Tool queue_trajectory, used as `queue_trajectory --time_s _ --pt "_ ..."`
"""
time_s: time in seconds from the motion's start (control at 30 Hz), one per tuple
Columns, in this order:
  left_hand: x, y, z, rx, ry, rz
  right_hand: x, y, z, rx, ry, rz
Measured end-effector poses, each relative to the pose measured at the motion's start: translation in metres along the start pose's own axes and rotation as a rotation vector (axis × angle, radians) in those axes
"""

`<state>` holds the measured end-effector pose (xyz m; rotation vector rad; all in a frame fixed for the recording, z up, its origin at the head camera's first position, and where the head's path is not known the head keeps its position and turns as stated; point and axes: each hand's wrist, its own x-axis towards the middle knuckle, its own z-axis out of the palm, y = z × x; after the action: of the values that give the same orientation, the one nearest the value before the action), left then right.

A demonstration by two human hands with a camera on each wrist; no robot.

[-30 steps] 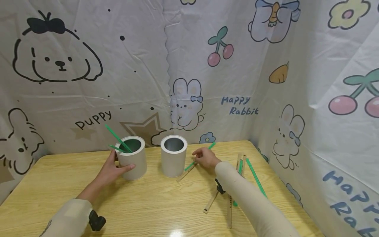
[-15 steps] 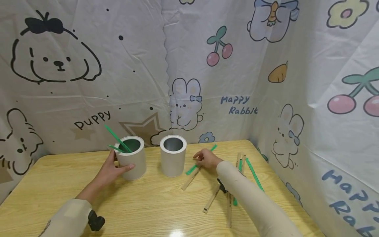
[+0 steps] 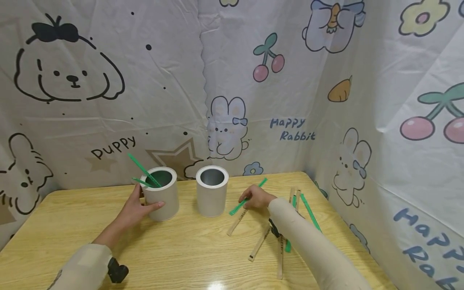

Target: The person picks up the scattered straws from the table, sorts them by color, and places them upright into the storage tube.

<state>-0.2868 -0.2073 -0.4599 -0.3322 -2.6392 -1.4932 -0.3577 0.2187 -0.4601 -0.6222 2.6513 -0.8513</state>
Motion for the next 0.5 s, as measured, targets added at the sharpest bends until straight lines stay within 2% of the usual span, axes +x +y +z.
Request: queue_trajectory --time_s 0.5 --pt "-0.0006 0.0019 -0.0009 0.005 0.001 0.014 0.0023 0.0054 -0.0001 0.048 -0.015 -0.015"
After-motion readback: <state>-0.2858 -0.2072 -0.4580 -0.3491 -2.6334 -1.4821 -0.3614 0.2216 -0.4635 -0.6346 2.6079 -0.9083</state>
